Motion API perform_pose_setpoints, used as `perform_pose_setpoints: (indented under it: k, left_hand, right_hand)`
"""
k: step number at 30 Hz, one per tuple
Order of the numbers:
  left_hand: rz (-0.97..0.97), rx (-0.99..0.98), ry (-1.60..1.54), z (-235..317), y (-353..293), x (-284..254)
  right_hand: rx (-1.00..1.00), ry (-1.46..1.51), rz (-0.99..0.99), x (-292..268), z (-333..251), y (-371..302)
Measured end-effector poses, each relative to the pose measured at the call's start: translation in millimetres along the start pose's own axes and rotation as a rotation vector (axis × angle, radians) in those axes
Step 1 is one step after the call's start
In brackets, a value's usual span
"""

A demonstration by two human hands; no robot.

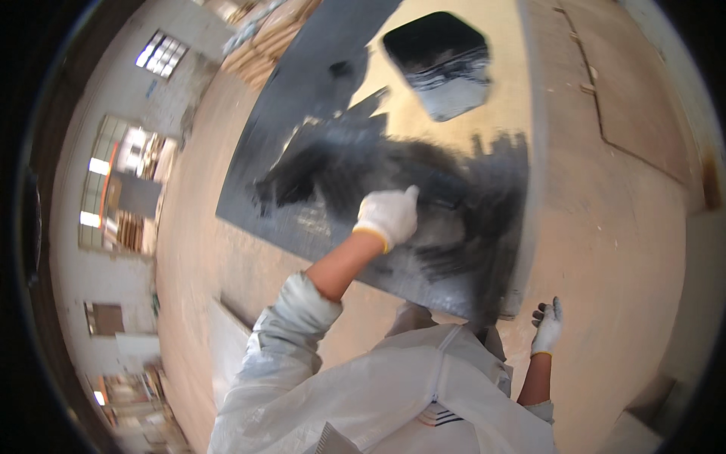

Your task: The person applies black paint to a large wooden board using a brush. They repeatedly dip the brush into a paint container and spread the paint across the surface, covering the board progressively.

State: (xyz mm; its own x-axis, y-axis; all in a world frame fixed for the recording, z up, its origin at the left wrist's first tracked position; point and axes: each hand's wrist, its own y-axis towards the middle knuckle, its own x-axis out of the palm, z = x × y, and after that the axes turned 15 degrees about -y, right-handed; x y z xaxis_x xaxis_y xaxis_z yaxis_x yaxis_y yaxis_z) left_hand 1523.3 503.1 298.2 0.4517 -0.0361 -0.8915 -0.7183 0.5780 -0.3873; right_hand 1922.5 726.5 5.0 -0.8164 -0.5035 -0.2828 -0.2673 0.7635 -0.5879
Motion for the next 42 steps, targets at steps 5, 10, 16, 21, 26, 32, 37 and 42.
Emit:
perform_pose_setpoints:
  k: [5,10,16,21,26,32,37,42]
  left_hand:
    - [0.075,-0.101,-0.041,-60,-43,22]
    - [0.089,-0.367,-0.04,-252,-126,12]
    - [-0.063,-0.229,0.027,-255,-161,11]
    - [0.045,-0.353,-0.026,-309,-146,-9]
    - [-0.088,-0.094,0.095,-279,-183,8]
    - [-0.132,-0.225,0.042,-284,-170,5]
    - [-0.093,-0.166,0.03,-294,-154,-22]
    - [0.051,-0.234,0.105,-285,-117,-13]
  right_hand:
    - [-0.159,0.029,-0.055,12,-61,-1]
    - [-0.312,-0.131,-0.028,41,-82,-26]
    - [-0.294,-0.183,0.235,51,-53,8]
    - [-0.38,-0.422,0.404,59,-65,-8]
    - [-0.29,-0.373,0.469,61,-74,-10]
    - [-0.227,-0.287,0.508,66,-81,-14]
    - [-0.189,-0.262,0.475,57,-73,-10]
    - [-0.211,-0.27,0.404,50,-62,4]
